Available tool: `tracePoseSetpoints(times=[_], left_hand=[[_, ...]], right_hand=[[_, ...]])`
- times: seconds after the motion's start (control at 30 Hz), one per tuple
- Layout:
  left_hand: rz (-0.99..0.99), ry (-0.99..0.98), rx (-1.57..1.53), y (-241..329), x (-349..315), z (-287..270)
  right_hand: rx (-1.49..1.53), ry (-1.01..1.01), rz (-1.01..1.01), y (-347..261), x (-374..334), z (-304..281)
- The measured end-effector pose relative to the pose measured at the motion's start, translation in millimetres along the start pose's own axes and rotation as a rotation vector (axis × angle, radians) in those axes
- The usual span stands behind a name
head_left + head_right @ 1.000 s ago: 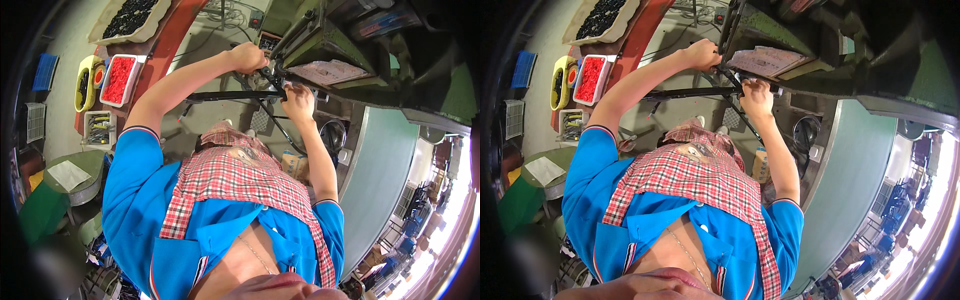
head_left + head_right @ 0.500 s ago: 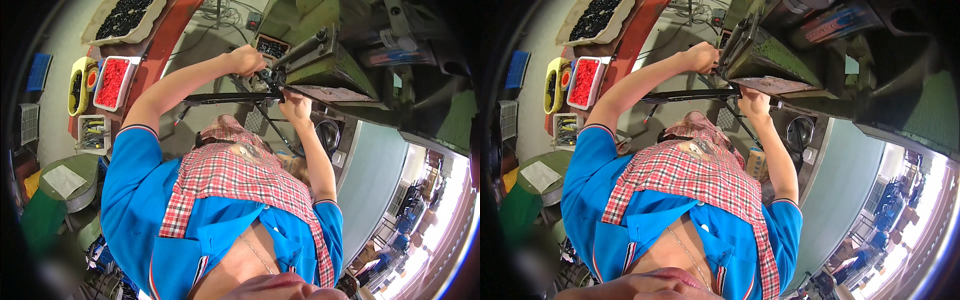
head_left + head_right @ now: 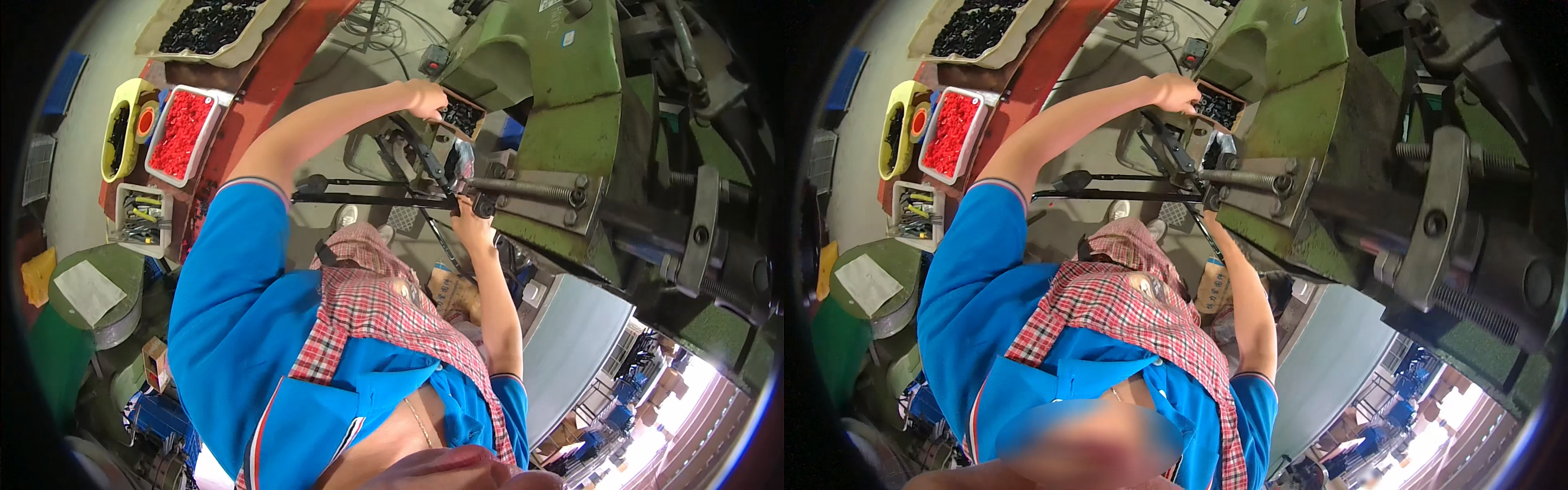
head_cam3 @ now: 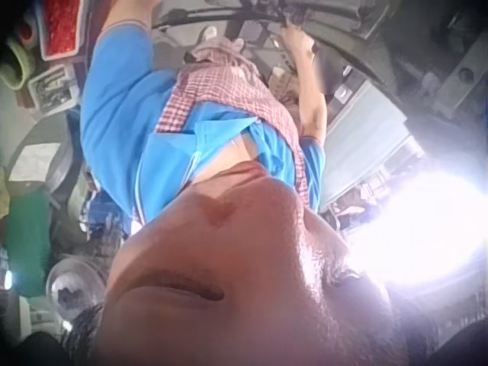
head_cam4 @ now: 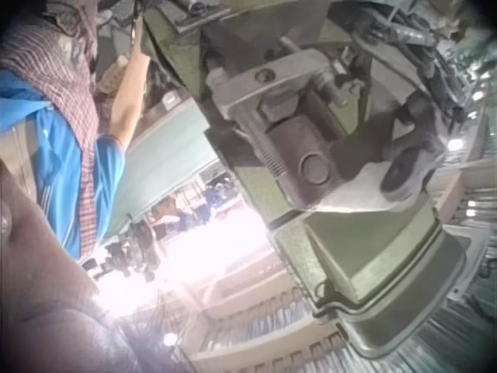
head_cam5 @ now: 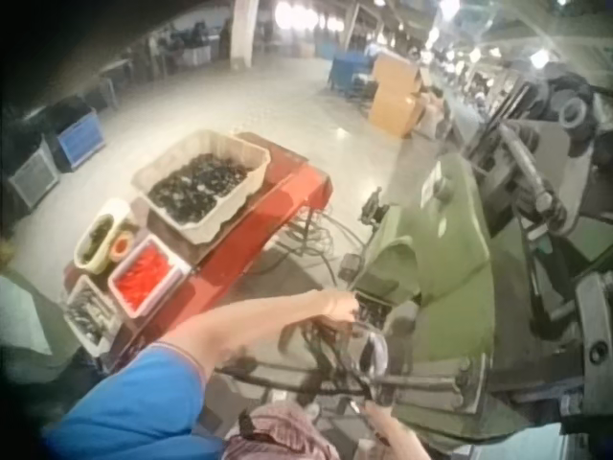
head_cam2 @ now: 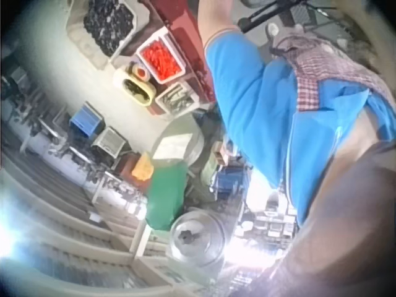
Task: The person repeatedly picks black metal bicycle parts from a blue crate, places them into a green machine, and secures them with a clamp. They then remove the parts and place them on a nearby table. This process is repeated multiple times.
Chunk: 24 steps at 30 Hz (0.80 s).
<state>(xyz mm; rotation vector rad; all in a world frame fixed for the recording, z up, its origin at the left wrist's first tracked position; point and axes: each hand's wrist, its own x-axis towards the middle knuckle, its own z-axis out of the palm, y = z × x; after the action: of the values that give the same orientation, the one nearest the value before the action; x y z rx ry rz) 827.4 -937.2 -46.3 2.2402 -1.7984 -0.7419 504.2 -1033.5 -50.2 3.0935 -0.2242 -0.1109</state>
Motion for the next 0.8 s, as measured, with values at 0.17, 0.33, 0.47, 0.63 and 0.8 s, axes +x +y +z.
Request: tracePoseSetpoints(times=[0.17, 0.33, 0.47, 0.63, 0.8], left_hand=[[0.056, 0.216, 0.335, -4, 78, 38], [0.022, 0.253, 0.47, 0, 96, 49], [0.089, 0.286, 0.497, -1, 87, 53], [0.098, 0.301, 0.53, -3, 87, 58], [0.053, 0.171, 0.534, 9, 92, 50]], right_hand=[[-0.114, 0.285, -0.126, 16, -12, 41], [0.128, 0.069, 0.007, 29, -8, 71], [0.143, -0.002, 0.057, 23, -19, 74], [-0.079, 0.049, 0.015, 24, -12, 62], [0.523, 0.003, 0.188, 37, -22, 79]])
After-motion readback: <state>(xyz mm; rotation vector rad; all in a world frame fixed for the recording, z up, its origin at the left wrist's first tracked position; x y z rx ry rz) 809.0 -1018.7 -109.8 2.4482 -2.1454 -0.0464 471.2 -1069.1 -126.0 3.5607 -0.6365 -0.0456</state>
